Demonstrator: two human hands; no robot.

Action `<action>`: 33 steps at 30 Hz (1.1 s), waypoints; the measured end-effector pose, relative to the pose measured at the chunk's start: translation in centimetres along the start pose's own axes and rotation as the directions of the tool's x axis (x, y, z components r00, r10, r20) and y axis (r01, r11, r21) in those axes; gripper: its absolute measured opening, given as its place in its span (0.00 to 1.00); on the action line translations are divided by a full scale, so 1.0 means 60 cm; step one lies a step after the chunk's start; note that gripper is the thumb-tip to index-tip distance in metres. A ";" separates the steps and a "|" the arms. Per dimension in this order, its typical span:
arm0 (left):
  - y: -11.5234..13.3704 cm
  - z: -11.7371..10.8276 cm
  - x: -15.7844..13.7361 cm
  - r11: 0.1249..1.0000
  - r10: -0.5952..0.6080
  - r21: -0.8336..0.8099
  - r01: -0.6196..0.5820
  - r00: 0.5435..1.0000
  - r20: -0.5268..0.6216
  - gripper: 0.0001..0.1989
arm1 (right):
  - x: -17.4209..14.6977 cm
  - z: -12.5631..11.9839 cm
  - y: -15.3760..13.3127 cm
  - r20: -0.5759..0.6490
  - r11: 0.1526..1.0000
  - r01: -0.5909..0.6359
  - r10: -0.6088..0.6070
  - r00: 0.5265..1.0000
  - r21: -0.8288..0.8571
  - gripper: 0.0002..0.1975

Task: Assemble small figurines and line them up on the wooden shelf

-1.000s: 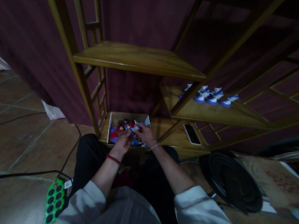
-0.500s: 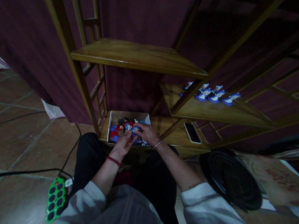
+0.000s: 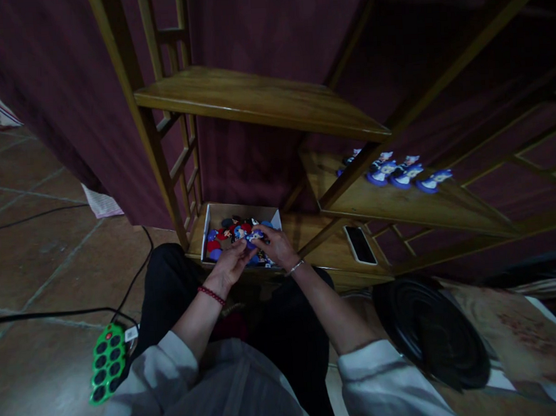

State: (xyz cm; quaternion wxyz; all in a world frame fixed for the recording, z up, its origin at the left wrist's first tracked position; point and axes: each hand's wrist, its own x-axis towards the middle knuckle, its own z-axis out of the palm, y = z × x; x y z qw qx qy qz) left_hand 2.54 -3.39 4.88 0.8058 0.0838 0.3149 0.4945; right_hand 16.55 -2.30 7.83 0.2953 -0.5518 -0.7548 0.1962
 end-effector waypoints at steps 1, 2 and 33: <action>0.001 0.003 0.000 1.000 0.003 0.000 -0.003 1.000 -0.011 0.02 | 0.001 -0.001 0.002 -0.005 1.000 -0.002 0.002 1.000 0.027 0.12; 0.002 0.006 0.000 1.000 0.010 -0.001 -0.010 1.000 -0.021 0.02 | 0.001 -0.001 0.004 -0.013 0.998 -0.011 0.012 1.000 0.056 0.13; 0.007 0.004 -0.007 0.999 -0.038 -0.011 0.038 0.999 -0.027 0.03 | 0.010 0.011 0.019 0.037 0.945 -0.133 0.128 0.991 0.300 0.14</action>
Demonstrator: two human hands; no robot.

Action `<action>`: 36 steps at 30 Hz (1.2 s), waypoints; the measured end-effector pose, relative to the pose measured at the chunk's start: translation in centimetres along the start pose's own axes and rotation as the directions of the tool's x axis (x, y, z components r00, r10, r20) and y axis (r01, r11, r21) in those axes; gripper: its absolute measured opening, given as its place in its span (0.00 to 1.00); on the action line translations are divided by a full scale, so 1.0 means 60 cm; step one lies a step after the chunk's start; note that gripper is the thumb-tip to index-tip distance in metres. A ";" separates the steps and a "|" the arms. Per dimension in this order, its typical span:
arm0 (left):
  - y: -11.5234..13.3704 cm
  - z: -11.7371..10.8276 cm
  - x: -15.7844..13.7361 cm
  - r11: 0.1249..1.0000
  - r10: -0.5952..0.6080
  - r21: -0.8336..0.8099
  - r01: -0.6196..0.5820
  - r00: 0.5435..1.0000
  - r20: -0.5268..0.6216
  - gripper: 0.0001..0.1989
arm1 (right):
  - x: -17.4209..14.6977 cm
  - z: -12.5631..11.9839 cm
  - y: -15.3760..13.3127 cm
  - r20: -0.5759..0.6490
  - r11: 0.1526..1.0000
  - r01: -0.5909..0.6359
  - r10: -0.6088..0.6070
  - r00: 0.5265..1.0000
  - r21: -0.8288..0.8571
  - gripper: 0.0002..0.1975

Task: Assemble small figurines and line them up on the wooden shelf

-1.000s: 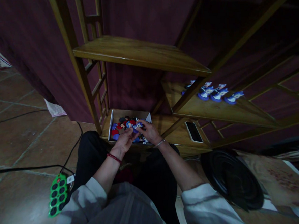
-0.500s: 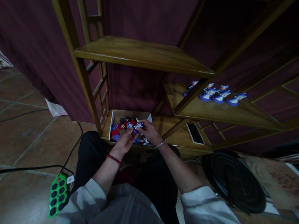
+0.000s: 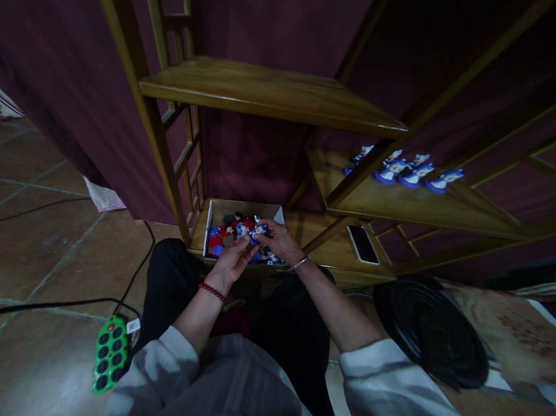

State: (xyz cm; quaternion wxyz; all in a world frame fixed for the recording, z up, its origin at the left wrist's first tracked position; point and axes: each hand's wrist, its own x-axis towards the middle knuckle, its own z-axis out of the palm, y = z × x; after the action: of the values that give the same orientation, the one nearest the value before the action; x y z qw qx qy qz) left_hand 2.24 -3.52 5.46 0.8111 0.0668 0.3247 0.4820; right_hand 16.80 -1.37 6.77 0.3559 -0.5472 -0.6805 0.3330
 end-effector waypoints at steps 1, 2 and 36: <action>-0.001 -0.001 0.000 1.000 0.003 -0.001 -0.003 1.000 0.005 0.03 | -0.001 0.000 -0.001 -0.004 1.000 0.003 -0.003 1.000 -0.017 0.14; -0.003 -0.002 0.001 1.000 0.008 -0.002 -0.008 1.000 0.007 0.02 | -0.003 -0.001 -0.002 -0.015 0.999 0.003 -0.003 1.000 -0.034 0.14; 0.013 0.004 -0.003 0.992 0.062 0.113 -0.063 0.998 0.016 0.09 | 0.022 -0.002 -0.021 -0.115 0.921 -0.217 0.266 0.957 0.324 0.22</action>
State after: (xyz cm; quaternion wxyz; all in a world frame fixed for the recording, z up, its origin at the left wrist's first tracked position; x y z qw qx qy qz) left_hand 1.78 -3.23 6.06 0.7926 0.1261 0.3441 0.4873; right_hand 16.10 -0.30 8.04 0.4452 -0.5893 -0.5175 0.4322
